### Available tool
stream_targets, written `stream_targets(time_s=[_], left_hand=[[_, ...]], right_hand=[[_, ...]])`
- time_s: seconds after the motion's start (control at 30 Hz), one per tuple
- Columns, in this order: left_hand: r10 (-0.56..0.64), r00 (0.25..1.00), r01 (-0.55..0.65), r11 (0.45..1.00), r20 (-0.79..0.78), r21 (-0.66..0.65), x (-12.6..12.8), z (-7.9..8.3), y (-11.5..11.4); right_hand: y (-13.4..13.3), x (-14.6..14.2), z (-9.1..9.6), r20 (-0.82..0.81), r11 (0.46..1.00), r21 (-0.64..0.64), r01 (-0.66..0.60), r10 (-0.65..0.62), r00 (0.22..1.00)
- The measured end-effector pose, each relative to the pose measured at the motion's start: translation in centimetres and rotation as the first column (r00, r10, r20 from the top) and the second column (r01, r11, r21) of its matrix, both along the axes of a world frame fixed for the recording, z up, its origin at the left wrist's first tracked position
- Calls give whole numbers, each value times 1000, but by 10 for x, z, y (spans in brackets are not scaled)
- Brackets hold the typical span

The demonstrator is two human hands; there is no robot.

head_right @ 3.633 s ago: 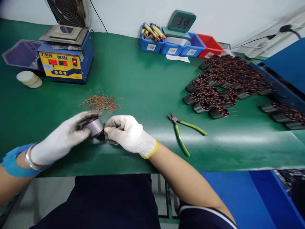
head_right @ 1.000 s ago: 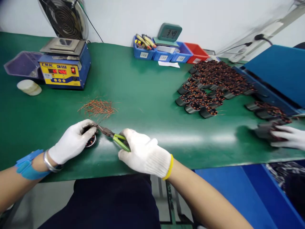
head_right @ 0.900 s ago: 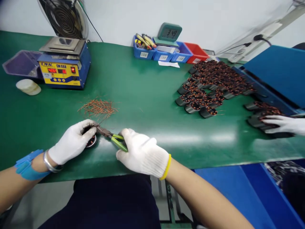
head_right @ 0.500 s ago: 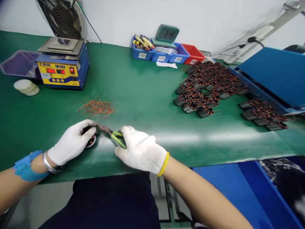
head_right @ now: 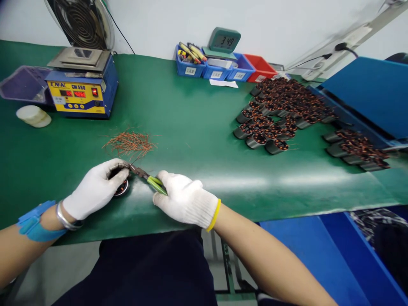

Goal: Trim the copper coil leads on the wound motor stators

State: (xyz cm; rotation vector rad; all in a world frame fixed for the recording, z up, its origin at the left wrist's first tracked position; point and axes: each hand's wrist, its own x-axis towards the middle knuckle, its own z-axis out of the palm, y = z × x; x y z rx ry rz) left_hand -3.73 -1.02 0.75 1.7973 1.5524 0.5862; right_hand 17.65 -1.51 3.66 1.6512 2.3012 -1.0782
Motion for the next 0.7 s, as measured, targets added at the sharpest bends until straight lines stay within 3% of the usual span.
stream_targets(time_s=[0.07, 0.17, 0.23, 0.33, 0.4, 0.53, 0.57, 0.63, 0.7], left_hand=[[16, 986, -9, 999, -166, 40, -1, 4, 0], [-5, 893, 32, 998, -450, 53, -3, 10, -2], [-59, 843, 85, 996, -534, 24, -4, 12, -4], [-84, 829, 119, 992, -552, 28, -5, 12, -5], [-96, 829, 145, 988, -551, 46, -6, 11, -5], [-213, 823, 335, 930, -526, 148, -8, 7, -5], [-247, 823, 388, 902, -511, 188, -9, 6, -5], [-301, 826, 458, 851, -476, 257, -10, 4, -5], [-312, 832, 467, 840, -458, 276, -9, 4, -6]], right_hand=[[2, 1, 0, -10, 1000, -24, 3, -3, 1000], [5, 4, 3, 5, 998, -54, 24, -24, 1000], [9, 6, 6, 19, 996, -76, 36, -35, 999], [16, 8, 4, -18, 988, -146, 59, -63, 998], [23, 7, -2, -164, 963, -253, 90, -134, 977], [41, -10, -17, -516, 873, -481, 81, -357, 779], [46, -15, -20, -549, 872, -488, 50, -350, 759], [52, -24, -24, -558, 906, -424, -17, -246, 793], [55, -30, -27, -534, 948, -315, -40, -142, 834]])
